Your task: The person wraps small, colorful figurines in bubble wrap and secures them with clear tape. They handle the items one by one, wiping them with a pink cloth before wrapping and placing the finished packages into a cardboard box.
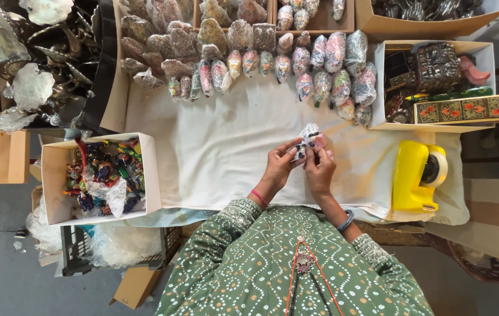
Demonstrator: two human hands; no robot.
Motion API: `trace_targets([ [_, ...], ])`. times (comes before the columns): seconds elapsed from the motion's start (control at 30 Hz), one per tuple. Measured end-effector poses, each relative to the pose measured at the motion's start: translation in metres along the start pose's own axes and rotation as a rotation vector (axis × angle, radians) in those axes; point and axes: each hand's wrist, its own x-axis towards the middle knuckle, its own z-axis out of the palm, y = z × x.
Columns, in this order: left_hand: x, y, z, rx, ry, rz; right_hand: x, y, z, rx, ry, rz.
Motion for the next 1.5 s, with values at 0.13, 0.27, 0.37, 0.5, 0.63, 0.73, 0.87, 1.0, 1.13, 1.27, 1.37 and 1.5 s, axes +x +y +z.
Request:
trace_targets([
  [0.13, 0.003, -0.005, -0.015, -0.15, 0.001, -0.063, 0.003, -0.003, 0.003, 0.325, -0.115, 0.276],
  [0.27, 0.004, -0.007, -0.023, -0.313, -0.005, -0.133, -0.002, 0.02, 0.015, 0.443, -0.159, 0.337],
  [0.37, 0.005, -0.002, -0.024, -0.367, 0.003, -0.154, -0.002, 0.039, 0.021, 0.463, -0.164, 0.393],
  [0.5, 0.006, 0.002, -0.023, -0.429, 0.06, -0.191, -0.002, 0.058, 0.021, 0.811, -0.287, 0.618],
  [0.63, 0.008, 0.001, -0.033, -0.457, 0.068, -0.197, -0.004, 0.057, 0.006, 0.688, -0.241, 0.613],
  [0.73, 0.009, 0.003, -0.03, -0.463, 0.039, -0.183, 0.002, 0.041, -0.006, 0.749, -0.124, 0.554],
  [0.87, 0.003, 0.008, -0.019, -0.376, 0.067, -0.199, 0.013, -0.003, -0.018, 0.633, -0.165, 0.23],
  [1.0, 0.001, 0.009, -0.014, -0.278, 0.09, -0.132, 0.007, -0.008, -0.012, 0.497, -0.287, 0.12],
  [1.13, 0.003, -0.003, -0.026, -0.201, 0.095, -0.063, 0.01, -0.024, -0.015, 0.397, -0.302, 0.029],
  [1.27, -0.003, 0.007, -0.018, -0.142, 0.052, -0.046, 0.009, -0.021, -0.008, 0.259, -0.306, -0.038],
  [1.37, -0.003, 0.017, -0.014, -0.197, 0.028, -0.126, 0.008, -0.013, -0.006, 0.281, -0.309, 0.042],
  [1.5, -0.004, 0.027, -0.015, -0.205, 0.0, -0.215, 0.009, -0.006, -0.008, 0.447, -0.326, 0.118],
])
